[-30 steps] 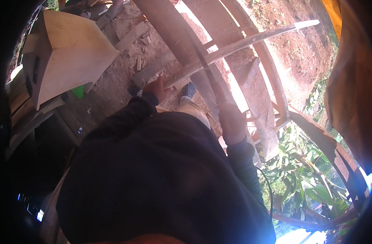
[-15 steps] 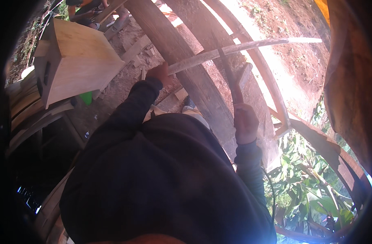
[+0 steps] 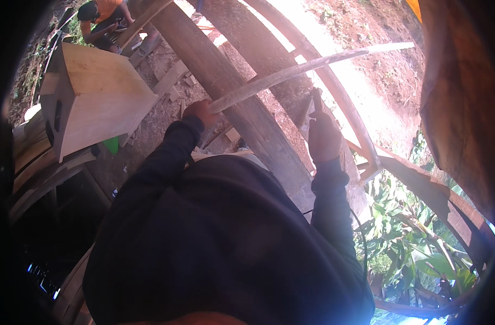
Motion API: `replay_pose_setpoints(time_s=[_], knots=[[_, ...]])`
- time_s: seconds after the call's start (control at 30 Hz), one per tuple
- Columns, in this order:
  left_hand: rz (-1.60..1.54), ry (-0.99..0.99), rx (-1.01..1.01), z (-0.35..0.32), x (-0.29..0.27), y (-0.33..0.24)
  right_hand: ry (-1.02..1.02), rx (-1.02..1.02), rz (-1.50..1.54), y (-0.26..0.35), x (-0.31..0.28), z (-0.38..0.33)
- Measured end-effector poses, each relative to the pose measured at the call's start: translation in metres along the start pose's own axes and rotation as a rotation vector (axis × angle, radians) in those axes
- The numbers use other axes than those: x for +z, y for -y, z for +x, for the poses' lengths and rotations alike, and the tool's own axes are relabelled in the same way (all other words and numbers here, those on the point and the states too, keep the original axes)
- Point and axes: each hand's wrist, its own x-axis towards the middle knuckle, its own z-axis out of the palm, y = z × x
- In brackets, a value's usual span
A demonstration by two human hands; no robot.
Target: The person uses a hand saw to cut a long wooden plank that is supported by a makeshift wooden frame. They hold the plank steady with their left hand while sawing with their right hand, creating sawdust. The person pauses briefly to inspect the cut before continuing the sawing motion.
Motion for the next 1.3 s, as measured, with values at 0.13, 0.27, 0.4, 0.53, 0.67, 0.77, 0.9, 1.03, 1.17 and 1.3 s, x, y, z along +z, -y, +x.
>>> replay_pose_setpoints(time_s=[0.13,0.27,0.4,0.53,0.67,0.77,0.9,1.03,1.17,1.3], knots=[[0.007,-0.012,0.032,0.001,0.005,0.001,0.003,0.007,-0.092,-0.001,0.008,0.004],[0.157,0.023,0.102,0.006,0.002,0.007,0.100,0.095,-0.216,0.007,0.018,0.006],[0.003,0.033,0.071,0.018,0.020,0.025,-0.006,0.044,-0.182,-0.021,0.045,0.024],[0.016,0.040,0.060,0.020,0.005,0.022,-0.106,0.170,-0.316,-0.059,0.079,0.076],[0.012,0.036,0.079,0.017,-0.003,0.009,-0.257,0.268,-0.396,-0.100,0.097,0.138],[-0.007,0.002,0.102,0.014,-0.006,0.008,-0.318,0.443,-0.344,-0.117,0.115,0.178],[-0.017,-0.048,0.135,0.019,0.008,0.017,-0.309,0.406,-0.351,-0.148,0.120,0.202],[-0.040,-0.137,0.174,0.026,0.038,0.032,-0.251,0.472,-0.430,-0.171,0.123,0.225],[-0.075,-0.128,0.227,0.032,0.059,0.042,-0.260,0.448,-0.489,-0.176,0.127,0.247],[-0.079,-0.272,0.337,0.029,0.071,0.045,-0.099,0.663,-0.466,-0.157,0.142,0.262]])
